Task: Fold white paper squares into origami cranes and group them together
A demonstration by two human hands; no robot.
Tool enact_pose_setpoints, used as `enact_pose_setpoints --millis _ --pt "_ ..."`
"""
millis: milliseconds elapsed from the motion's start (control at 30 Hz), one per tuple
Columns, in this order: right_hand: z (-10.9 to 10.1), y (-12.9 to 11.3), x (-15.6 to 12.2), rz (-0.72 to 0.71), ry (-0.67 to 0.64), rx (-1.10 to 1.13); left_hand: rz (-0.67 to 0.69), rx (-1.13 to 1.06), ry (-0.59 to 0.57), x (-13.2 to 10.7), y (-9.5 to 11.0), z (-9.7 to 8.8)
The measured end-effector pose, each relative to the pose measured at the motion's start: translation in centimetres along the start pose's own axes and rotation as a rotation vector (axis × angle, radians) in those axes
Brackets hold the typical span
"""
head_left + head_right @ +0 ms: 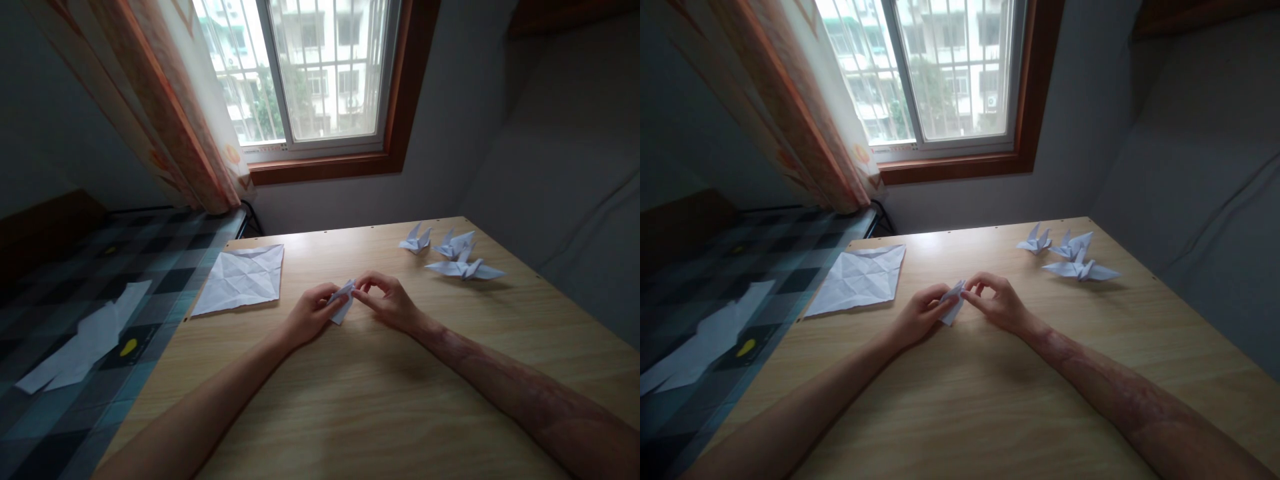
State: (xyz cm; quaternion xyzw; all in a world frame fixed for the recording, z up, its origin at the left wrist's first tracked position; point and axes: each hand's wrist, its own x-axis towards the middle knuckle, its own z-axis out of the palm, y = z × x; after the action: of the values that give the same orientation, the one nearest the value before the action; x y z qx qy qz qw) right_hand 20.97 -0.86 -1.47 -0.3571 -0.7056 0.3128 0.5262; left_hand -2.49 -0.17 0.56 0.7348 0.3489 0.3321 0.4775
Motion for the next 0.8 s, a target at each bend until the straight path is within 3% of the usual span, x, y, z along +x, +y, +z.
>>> enact_pose_setpoints --millis 333,800 --pt "0.0 0.5 0.1 0.095 -0.011 0.223 0.102 0.101 0.019 0.0 0.1 -0.1" --pt "0.2 -1.0 0.0 -0.037 -0.045 0.055 -0.068 0.007 -0.058 0.1 0.1 -0.6"
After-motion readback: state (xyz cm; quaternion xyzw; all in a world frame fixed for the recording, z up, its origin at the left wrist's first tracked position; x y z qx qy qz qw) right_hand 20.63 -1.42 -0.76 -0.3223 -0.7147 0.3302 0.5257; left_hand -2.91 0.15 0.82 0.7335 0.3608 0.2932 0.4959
